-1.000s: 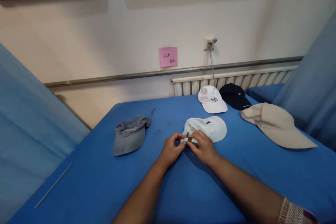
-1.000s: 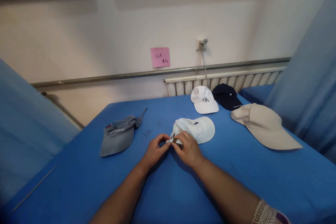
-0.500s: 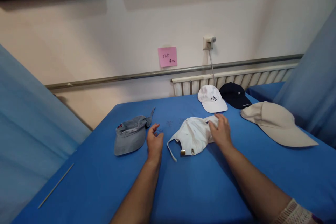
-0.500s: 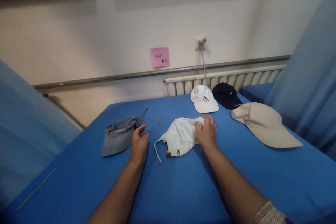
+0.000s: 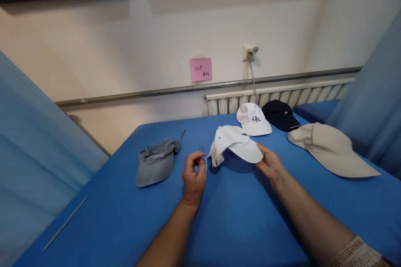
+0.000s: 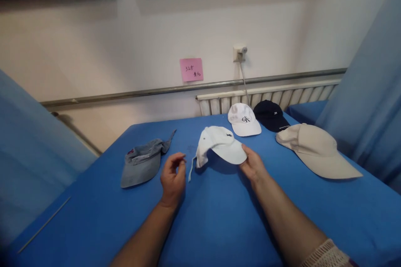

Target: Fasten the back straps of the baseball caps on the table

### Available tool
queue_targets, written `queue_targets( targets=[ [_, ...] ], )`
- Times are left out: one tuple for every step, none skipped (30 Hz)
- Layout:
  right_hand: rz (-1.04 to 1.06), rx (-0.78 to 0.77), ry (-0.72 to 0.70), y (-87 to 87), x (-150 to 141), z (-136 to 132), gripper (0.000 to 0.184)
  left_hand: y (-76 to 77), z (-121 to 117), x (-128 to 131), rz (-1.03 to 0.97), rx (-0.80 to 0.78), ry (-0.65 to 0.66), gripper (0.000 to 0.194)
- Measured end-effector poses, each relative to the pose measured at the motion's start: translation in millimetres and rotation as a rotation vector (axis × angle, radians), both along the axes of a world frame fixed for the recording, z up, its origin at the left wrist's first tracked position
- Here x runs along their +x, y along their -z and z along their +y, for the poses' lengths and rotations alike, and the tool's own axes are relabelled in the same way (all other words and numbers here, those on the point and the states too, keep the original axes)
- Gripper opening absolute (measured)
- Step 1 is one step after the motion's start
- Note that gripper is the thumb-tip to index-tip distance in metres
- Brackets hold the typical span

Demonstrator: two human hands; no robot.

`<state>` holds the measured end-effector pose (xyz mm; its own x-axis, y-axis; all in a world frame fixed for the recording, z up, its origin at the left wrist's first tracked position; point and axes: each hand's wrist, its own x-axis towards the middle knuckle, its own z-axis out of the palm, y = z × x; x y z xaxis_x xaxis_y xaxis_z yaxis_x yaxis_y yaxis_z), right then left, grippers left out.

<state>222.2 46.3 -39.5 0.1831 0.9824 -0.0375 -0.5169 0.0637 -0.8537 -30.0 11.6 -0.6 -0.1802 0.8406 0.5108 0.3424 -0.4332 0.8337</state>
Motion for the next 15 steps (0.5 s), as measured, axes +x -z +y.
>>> queue_targets(
  targets=[
    [0.088, -0.014, -0.028, -2.2, -9.8, -3.9, 0.017, 2.2, -2.6, 5.8, 0.015, -0.092, 0.104, 0.02],
    [0.152, -0.014, -0.063, -4.2, -19.8, -8.8, 0.017, 5.6, -4.5, 12.2, 0.008, -0.206, 0.228, 0.023],
    [0.199, -0.006, -0.096, -5.9, -29.6, -14.3, 0.02, 9.7, -5.6, 18.8, -0.032, -0.314, 0.351, 0.031],
    [0.23, 0.008, -0.142, -7.1, -38.8, -20.2, 0.024, 14.1, -6.0, 25.0, -0.093, -0.399, 0.468, 0.041],
    [0.246, 0.021, -0.192, -7.8, -46.9, -26.0, 0.028, 18.0, -5.6, 30.2, -0.179, -0.447, 0.528, 0.048],
    [0.254, 0.028, -0.24, -8.1, -53.7, -31.3, 0.032, 21.0, -4.5, 34.0, -0.278, -0.471, 0.533, 0.05],
    [0.257, 0.027, -0.287, -7.9, -59.1, -35.8, 0.035, 22.5, -2.7, 35.9, -0.38, -0.484, 0.51, 0.048],
    [0.257, 0.016, -0.34, -7.3, -63.0, -39.3, 0.038, 22.2, -0.3, 35.7, -0.476, -0.488, 0.463, 0.045],
    [0.251, -0.006, -0.397, -6.4, -65.4, -41.9, 0.039, 19.8, 2.8, 33.3, -0.558, -0.485, 0.412, 0.042],
    [0.239, -0.033, -0.457, -5.3, -66.7, -43.6, 0.038, 15.4, 6.5, 28.5, -0.623, -0.474, 0.37, 0.04],
    [0.222, -0.06, -0.516, -4.1, -67.2, -44.5, 0.035, 9.1, 10.7, 21.3, -0.67, -0.449, 0.339, 0.041],
    [0.203, -0.085, -0.564, -2.9, -66.9, -44.9, 0.031, 1.5, 15.4, 11.7, -0.699, -0.4, 0.306, 0.042],
    [0.183, -0.104, -0.6, -1.9, -66.4, -44.9, 0.027, -6.9, 20.4, -0.2, -0.727, -0.331, 0.269, 0.044],
    [0.164, -0.115, -0.62, -0.9, -65.6, -44.7, 0.024, -15.4, 25.3, -14.3, -0.752, -0.253, 0.229, 0.044],
    [0.149, -0.121, -0.627, -0.1, -64.7, -44.4, 0.022, -23.2, 29.8, -30.1, -0.771, -0.172, 0.188, 0.042]
  ],
)
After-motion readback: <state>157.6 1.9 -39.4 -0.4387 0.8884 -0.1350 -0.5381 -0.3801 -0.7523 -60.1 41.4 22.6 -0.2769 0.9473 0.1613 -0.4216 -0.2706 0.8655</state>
